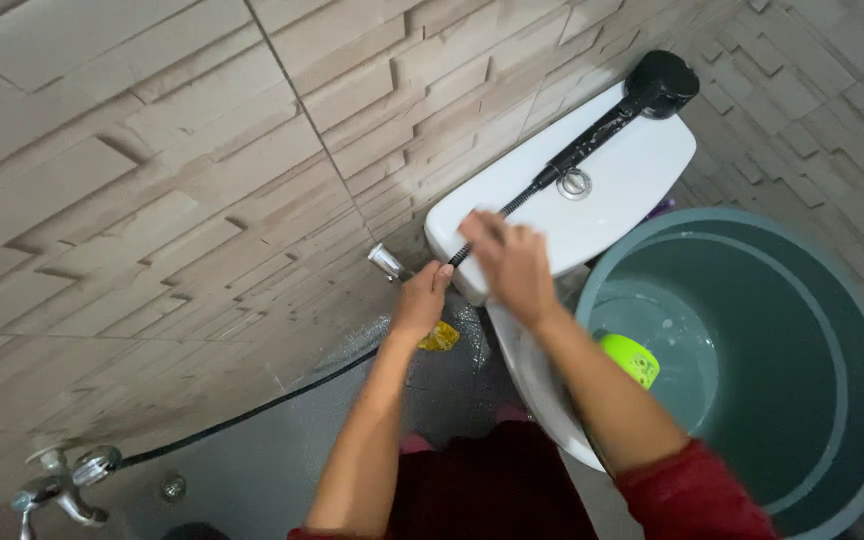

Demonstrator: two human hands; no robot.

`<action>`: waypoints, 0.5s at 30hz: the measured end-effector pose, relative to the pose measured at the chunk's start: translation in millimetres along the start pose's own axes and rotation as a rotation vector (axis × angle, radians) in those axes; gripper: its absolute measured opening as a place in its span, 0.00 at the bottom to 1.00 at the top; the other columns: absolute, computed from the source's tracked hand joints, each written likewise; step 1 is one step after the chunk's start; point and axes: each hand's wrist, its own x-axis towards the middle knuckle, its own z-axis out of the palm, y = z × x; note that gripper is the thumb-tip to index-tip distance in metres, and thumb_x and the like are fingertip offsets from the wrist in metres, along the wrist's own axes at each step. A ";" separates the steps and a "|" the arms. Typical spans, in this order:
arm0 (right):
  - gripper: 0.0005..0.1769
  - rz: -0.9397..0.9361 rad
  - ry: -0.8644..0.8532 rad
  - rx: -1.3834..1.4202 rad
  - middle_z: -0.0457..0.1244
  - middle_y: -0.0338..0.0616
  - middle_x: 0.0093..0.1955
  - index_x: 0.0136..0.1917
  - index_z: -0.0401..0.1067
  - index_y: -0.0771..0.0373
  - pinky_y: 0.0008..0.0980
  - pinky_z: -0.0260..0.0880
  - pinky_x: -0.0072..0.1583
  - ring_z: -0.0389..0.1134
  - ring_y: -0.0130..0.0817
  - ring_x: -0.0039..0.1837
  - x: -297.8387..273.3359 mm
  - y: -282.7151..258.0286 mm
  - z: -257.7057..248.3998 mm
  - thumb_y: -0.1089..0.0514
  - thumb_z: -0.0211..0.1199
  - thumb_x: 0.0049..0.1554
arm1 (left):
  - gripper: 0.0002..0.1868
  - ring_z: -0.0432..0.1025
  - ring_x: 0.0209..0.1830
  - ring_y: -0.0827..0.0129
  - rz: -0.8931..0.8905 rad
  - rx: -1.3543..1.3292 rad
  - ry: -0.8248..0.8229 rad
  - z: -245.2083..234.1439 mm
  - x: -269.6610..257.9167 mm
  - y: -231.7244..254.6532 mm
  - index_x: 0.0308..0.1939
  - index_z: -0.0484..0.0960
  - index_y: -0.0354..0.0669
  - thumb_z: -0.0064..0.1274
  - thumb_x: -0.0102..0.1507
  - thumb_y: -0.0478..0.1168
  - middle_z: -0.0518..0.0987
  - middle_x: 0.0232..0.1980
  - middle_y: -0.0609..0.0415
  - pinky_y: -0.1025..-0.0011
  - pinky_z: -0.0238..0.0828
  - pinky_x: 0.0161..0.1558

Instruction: Clean a large plastic basin, a hand scoop, and a handheld bidet sprayer in a bathroom.

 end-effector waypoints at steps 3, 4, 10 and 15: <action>0.24 0.138 -0.028 -0.090 0.62 0.47 0.68 0.74 0.67 0.48 0.47 0.61 0.55 0.63 0.45 0.57 15.6 16.3 0.6 0.54 0.57 0.65 | 0.21 0.74 0.44 0.36 -0.014 -0.001 -0.023 -5.3 -4.3 7.5 0.44 0.76 0.39 0.40 0.71 0.54 0.80 0.40 0.36 0.50 0.69 0.43; 0.24 0.228 0.003 -0.147 0.62 0.47 0.68 0.75 0.67 0.48 0.46 0.62 0.55 0.63 0.45 0.57 20.0 19.5 0.3 0.54 0.57 0.67 | 0.21 0.74 0.44 0.36 -0.013 -0.004 -0.027 -4.8 -5.3 9.7 0.43 0.76 0.39 0.39 0.72 0.54 0.80 0.40 0.36 0.50 0.69 0.43; 0.27 -0.159 0.075 0.003 0.61 0.47 0.70 0.71 0.70 0.46 0.45 0.62 0.54 0.63 0.45 0.55 -23.4 -22.4 6.5 0.52 0.59 0.58 | 0.22 0.73 0.44 0.36 0.000 0.093 -0.019 2.9 1.7 -0.2 0.41 0.77 0.38 0.39 0.73 0.54 0.80 0.40 0.36 0.49 0.67 0.43; 0.25 0.157 -0.001 -0.057 0.60 0.42 0.74 0.75 0.69 0.44 0.46 0.59 0.59 0.61 0.45 0.60 18.1 43.3 -4.5 0.53 0.59 0.65 | 0.22 0.76 0.36 0.46 0.036 -0.078 -0.098 -6.1 -5.1 26.5 0.39 0.78 0.37 0.41 0.72 0.53 0.80 0.34 0.41 0.55 0.71 0.40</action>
